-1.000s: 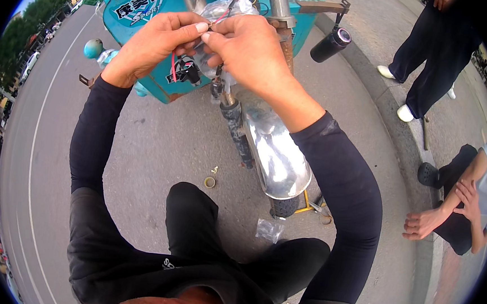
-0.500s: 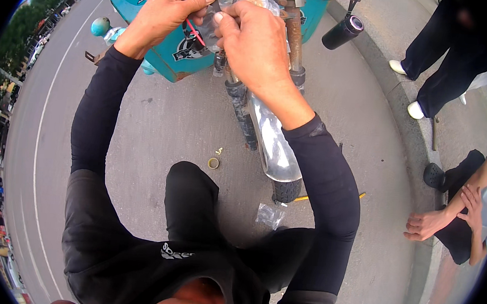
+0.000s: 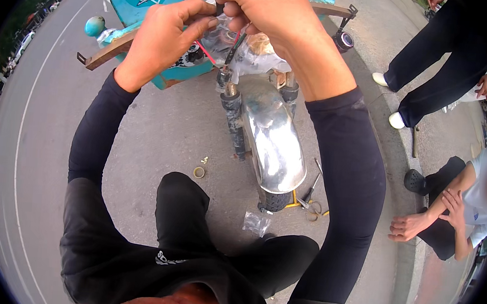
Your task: The person repairs electrical wiring on a teal three-wheeled vehicle. They strip wire insulation with pliers, twist exposed conductors together, and wrap the connections with black electrical tape.
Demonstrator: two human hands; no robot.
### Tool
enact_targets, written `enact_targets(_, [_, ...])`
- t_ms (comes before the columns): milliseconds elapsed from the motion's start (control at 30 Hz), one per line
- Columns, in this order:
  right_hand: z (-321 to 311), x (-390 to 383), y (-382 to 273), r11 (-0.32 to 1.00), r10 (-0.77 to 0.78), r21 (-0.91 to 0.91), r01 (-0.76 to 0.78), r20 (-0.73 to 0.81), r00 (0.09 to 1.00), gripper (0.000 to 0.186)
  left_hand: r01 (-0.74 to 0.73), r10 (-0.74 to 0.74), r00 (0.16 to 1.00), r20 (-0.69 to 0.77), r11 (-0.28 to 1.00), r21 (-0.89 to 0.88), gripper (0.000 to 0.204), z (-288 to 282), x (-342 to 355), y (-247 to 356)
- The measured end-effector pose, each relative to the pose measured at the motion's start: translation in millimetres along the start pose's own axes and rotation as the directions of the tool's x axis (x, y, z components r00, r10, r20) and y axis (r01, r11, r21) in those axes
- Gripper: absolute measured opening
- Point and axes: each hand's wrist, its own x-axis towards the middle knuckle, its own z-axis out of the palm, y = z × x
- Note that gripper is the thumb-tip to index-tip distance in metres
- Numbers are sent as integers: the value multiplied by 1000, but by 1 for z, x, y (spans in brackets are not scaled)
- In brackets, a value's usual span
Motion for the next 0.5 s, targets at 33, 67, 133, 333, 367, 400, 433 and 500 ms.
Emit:
enact_targets(33, [1,10,-7,999,31,-7,-31,8,999,29,-14,15,999,-28,998,55,23,2,0,0])
enact_targets(67, [2,17,-11,998,63,-14,-63,16,998,28,-26,32,998,-56,994,109,22,4,0,1])
enact_targets(133, [8,29,-16,984,117,-142,-110,39,992,28,-42,50,997,-62,992,119,21,4,-5,3])
enact_targets(333, [13,39,-16,951,310,0,-311,83,947,26,-84,76,995,65,988,133,22,-8,-2,-3])
enact_targets(367, [16,23,-34,933,341,102,-345,49,939,26,-79,72,995,65,990,116,23,-12,3,-8])
enact_targets(400, [11,11,-7,986,132,95,-136,43,990,25,59,-52,987,152,998,-37,25,-18,9,-10])
enact_targets(433, [2,-2,20,993,-88,86,85,27,996,32,205,-153,953,262,962,-182,27,-23,18,-9])
enact_targets(500, [5,-19,24,987,-2,159,-10,71,997,31,441,-264,858,440,818,-370,36,-30,27,-12])
